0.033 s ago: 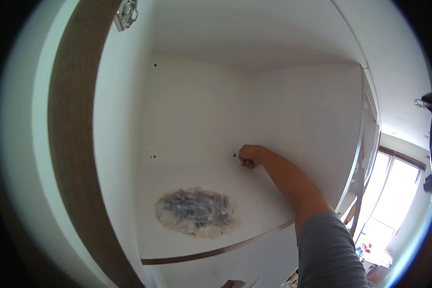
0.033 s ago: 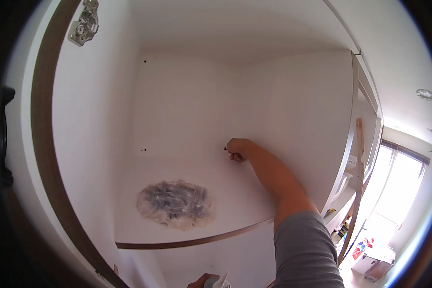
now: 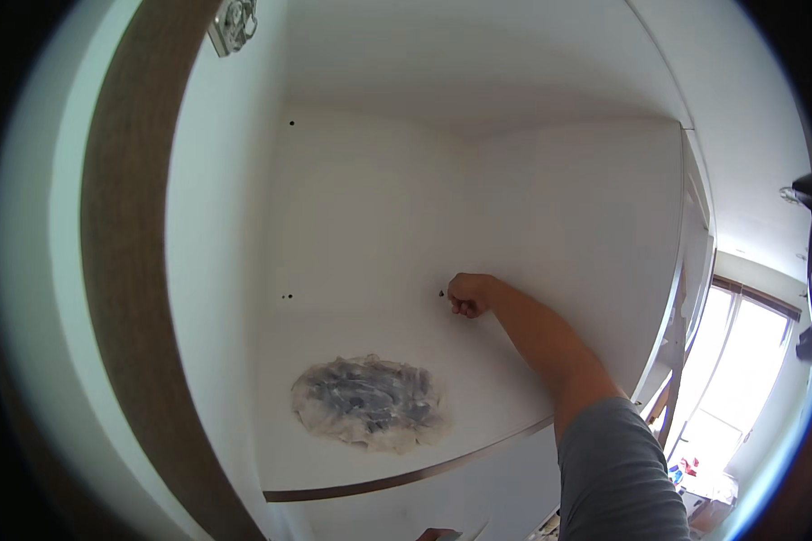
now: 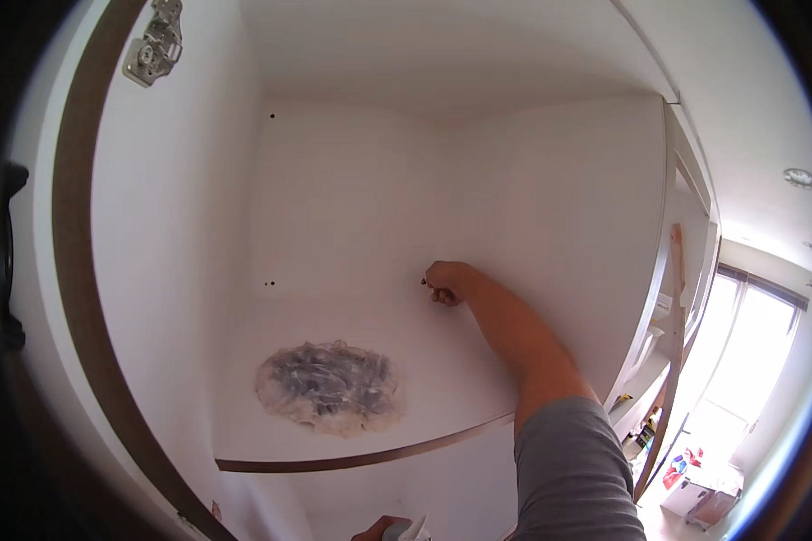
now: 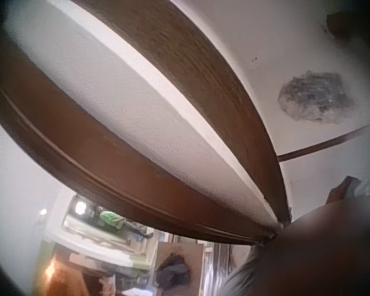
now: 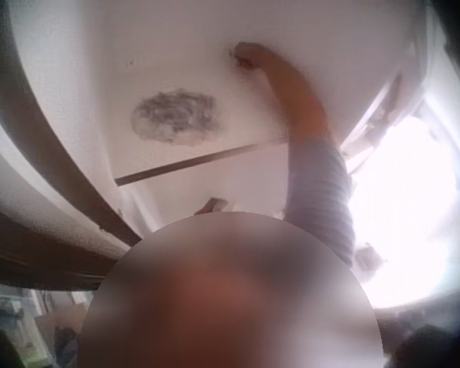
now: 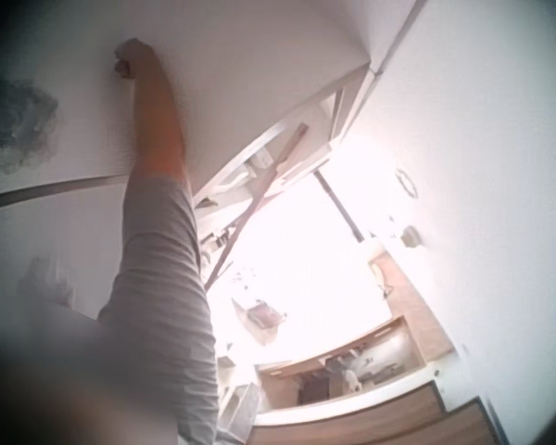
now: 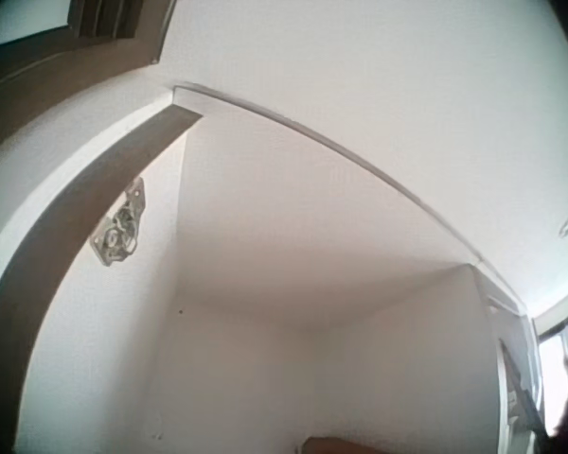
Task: The person applies caulk from a caulking gun into small holes on the interior back panel of a white cabinet, then uses a finger to smooth each bead. The person also applies caulk along the seam where a wooden trim meets the cabinet interior and smooths it.
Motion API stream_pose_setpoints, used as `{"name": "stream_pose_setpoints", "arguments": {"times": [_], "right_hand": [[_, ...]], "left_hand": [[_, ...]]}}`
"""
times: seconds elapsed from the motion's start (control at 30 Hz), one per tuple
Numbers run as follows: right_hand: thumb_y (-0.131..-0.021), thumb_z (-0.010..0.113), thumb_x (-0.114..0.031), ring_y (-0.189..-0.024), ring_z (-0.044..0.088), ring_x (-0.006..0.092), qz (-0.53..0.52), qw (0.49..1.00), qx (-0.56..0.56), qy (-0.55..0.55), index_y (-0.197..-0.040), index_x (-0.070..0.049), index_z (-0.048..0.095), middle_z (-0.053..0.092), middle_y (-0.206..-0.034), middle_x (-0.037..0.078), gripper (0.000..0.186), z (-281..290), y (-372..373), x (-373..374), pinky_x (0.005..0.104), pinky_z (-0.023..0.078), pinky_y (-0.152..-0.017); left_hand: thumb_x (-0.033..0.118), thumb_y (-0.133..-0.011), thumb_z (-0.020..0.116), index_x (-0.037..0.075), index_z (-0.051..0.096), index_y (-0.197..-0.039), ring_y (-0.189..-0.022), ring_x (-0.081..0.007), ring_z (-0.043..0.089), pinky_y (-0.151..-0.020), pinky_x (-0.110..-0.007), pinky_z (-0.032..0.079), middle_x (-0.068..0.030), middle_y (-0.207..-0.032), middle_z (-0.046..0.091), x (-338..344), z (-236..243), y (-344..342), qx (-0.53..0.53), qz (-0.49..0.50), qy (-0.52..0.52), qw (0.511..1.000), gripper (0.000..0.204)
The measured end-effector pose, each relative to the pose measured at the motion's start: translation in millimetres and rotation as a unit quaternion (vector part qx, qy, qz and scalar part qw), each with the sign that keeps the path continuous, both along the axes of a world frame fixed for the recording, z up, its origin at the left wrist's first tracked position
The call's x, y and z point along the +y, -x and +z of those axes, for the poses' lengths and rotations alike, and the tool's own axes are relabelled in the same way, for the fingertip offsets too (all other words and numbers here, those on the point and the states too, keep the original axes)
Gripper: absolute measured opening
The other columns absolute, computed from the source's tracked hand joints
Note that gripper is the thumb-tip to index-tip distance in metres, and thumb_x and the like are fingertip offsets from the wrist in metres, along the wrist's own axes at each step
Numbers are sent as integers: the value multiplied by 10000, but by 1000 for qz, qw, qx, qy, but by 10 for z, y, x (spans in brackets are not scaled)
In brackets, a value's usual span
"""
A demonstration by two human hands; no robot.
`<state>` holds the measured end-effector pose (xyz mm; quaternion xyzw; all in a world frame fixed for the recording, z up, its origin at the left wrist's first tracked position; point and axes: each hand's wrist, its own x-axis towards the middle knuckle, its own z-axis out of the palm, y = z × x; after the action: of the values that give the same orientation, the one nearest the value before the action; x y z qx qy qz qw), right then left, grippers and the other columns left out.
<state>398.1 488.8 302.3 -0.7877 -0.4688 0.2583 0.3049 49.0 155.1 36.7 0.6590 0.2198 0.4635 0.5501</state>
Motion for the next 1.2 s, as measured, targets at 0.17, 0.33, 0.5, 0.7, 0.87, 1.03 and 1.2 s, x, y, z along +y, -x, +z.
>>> {"name": "stream_pose_setpoints", "arguments": {"times": [0.17, 0.33, 0.5, 0.7, 0.87, 1.03, 1.2], "right_hand": [[-1032, 499, -147, -566, 428, 124, -9, 998, 39, 38, -896, -71, 496, 589, -769, 93, 156, -68, -23, 218, 277, 368, -481], [-1047, 474, -196, -565, 418, 113, -17, 997, 56, 48, -949, -88, 451, 577, -776, 81, 148, -58, -38, 333, 279, 346, -475], [-1032, 469, -204, -519, 393, 104, -23, 997, 63, 43, -974, -90, 448, 580, -756, 82, 130, -57, -4, 352, 272, 349, -449], [-1007, 455, -168, -492, 371, 100, -11, 999, 47, 24, -972, -89, 438, 574, -734, 77, 88, -86, 74, 366, 271, 319, -423], [-996, 457, -161, -493, 351, 97, 6, 999, 41, 24, -1007, -90, 426, 557, -725, 72, 78, -86, 133, 418, 271, 304, -424], [-976, 463, -149, -490, 341, 97, 29, 998, 47, 27, -992, -92, 413, 546, -709, 69, 78, -107, 223, 436, 270, 288, -423], [-948, 480, -159, -475, 317, 94, 37, 998, 40, 32, -973, -115, 410, 521, -665, 58, 86, -153, 334, 496, 276, 269, -412]], "left_hand": [[40, -764, 828, 52, 678, -1126, -879, -135, 690, -799, -339, 580, -69, -953, 751, 102, -138, -22, 50, 31, -9, 998, 392], [40, -779, 812, 56, 675, -1130, -897, -118, 671, -801, -328, 568, -58, -955, 743, 102, -121, -19, 29, 11, 23, 999, 377], [43, -788, 802, 64, 667, -1147, -907, -121, 666, -806, -337, 564, -47, -967, 739, 104, -71, 0, 24, 4, 23, 999, 384], [61, -777, 815, 68, 661, -1155, -913, -147, 688, -806, -357, 569, -72, -973, 745, 116, -48, 8, 22, -9, 17, 1000, 409], [106, -763, 834, 75, 663, -1140, -906, -200, 724, -799, -382, 578, -109, -984, 755, 81, 43, 34, 26, 1, 17, 1000, 415], [108, -778, 823, 78, 671, -1130, -902, -249, 748, -795, -399, 589, -139, -980, 759, 63, 109, 56, 30, 13, -8, 999, 385], [89, -782, 819, 74, 671, -1129, -892, -227, 739, -794, -387, 585, -123, -967, 757, 76, 98, 58, 27, 8, -2, 1000, 377]]}}
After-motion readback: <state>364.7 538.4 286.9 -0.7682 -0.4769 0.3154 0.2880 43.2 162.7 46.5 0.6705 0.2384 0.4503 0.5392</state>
